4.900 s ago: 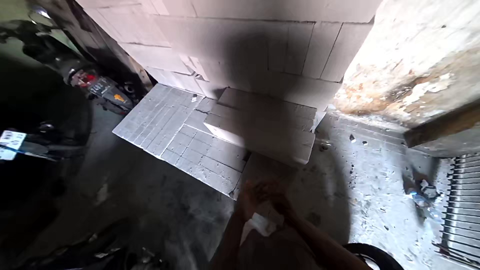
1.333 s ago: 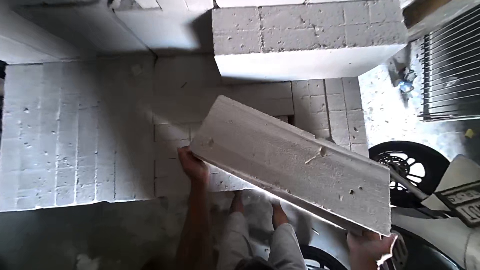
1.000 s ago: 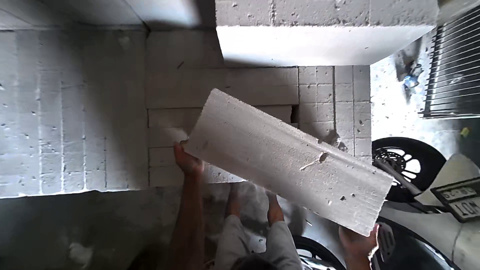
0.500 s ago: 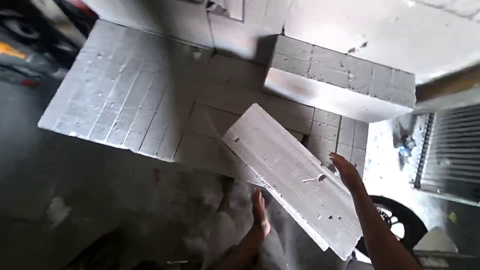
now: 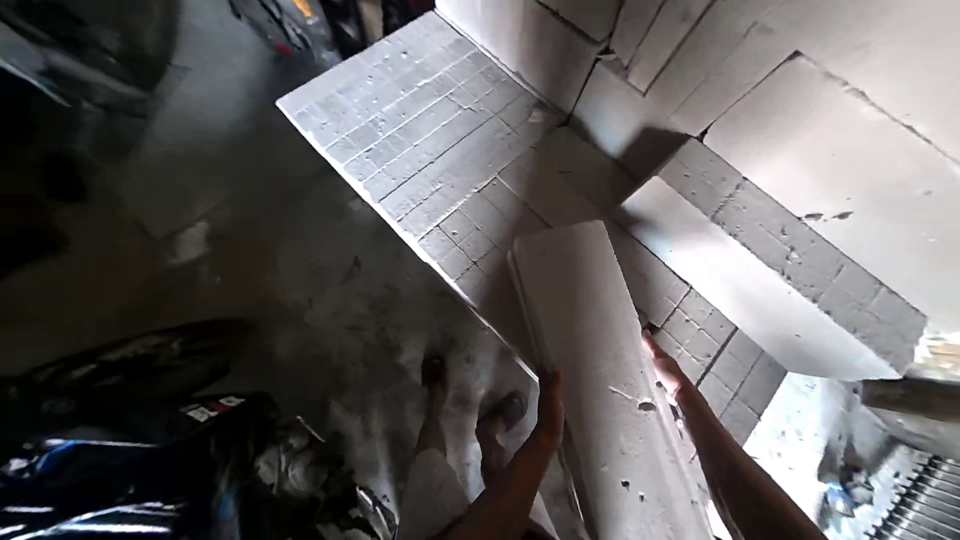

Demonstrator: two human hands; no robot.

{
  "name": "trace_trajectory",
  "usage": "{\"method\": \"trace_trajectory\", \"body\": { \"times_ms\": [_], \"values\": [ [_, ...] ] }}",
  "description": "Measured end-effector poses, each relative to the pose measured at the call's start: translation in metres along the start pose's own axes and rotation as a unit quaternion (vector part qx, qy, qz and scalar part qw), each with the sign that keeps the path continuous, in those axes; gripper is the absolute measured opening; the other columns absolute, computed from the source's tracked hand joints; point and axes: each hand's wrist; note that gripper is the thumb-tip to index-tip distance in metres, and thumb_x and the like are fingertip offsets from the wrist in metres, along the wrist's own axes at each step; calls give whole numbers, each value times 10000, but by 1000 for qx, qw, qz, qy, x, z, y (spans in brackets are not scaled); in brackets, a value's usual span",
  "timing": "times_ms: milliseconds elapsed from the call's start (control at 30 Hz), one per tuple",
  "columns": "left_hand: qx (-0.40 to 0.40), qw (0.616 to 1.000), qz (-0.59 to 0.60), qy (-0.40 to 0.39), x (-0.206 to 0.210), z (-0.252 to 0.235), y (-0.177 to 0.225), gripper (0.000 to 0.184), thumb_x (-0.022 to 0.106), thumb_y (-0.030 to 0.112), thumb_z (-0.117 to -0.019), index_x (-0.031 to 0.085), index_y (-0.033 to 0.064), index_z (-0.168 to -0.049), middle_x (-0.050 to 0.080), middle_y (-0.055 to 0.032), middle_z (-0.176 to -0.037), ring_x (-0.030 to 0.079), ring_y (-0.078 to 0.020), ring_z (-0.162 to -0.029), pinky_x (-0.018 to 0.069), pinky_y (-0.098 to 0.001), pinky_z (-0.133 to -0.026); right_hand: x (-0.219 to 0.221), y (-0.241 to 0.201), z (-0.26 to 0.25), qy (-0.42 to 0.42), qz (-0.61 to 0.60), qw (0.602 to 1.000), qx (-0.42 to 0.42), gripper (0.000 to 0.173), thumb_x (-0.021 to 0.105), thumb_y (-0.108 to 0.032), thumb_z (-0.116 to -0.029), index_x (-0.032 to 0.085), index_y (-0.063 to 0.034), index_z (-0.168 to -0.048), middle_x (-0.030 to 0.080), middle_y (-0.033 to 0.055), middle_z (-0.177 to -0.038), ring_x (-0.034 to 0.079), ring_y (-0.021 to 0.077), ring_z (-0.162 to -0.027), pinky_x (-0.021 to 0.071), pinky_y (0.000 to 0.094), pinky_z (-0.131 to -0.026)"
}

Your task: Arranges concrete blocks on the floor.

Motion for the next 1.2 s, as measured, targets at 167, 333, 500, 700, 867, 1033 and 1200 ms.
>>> {"method": "trace_trajectory", "body": {
  "times_ms": [167,333,500,700,867,1033,1200],
  "values": [
    [-17,999,51,0,1,-7,-16,704,364,457,-1088,96,122,-1646,134,-145,-1701,184,-263,-1556,202,-505,-1246,0,4,4,-9,-11,1000,-3,652,286,-559,-1089,357,-161,-1601,349,89,-1655,313,257,-1525,274,594,-1202],
    [-12,998,68,13,6,-7,-27,712,336,486,-1086,78,140,-1652,76,-107,-1717,130,-240,-1572,164,-505,-1261,-1,13,-1,-23,-19,999,-12,675,269,-597,-1077,390,-164,-1581,417,91,-1611,392,234,-1477,336,566,-1179],
    [-9,998,45,35,14,7,-13,653,284,424,-1110,94,105,-1647,71,-105,-1718,107,-208,-1577,128,-444,-1275,-7,15,-7,-29,-3,1000,-1,693,265,-605,-1074,413,-143,-1568,432,109,-1600,404,256,-1469,340,587,-1163],
    [-15,997,28,70,28,30,10,597,275,279,-1127,72,33,-1631,77,-174,-1705,104,-250,-1576,105,-406,-1272,-8,9,-10,-45,-7,999,-17,648,268,-528,-1101,438,-82,-1539,488,128,-1551,472,202,-1421,384,467,-1180],
    [1,997,25,68,27,21,7,625,288,278,-1114,44,26,-1631,45,-175,-1708,86,-248,-1578,101,-407,-1274,-7,7,-5,-26,-23,999,-1,655,306,-529,-1097,454,-58,-1528,486,143,-1552,468,219,-1425,378,482,-1178],
    [38,996,-1,86,25,-10,-9,777,488,346,-1057,57,71,-1643,80,-180,-1704,134,-280,-1570,168,-465,-1266,-7,0,2,-13,-2,1000,-3,642,300,-519,-1101,497,-45,-1487,562,151,-1472,549,202,-1337,451,457,-1116],
    [43,996,25,75,21,-26,-9,777,502,385,-1045,110,79,-1642,106,-158,-1705,157,-269,-1564,197,-486,-1256,1,-1,1,26,15,1000,0,692,278,-574,-1086,536,-37,-1438,620,165,-1367,609,198,-1222,508,465,-1027]
  ]
}}
Point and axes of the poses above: each hand's wrist, its own z-axis away from the middle knuckle, its own x-axis out of the palm, y = z × x
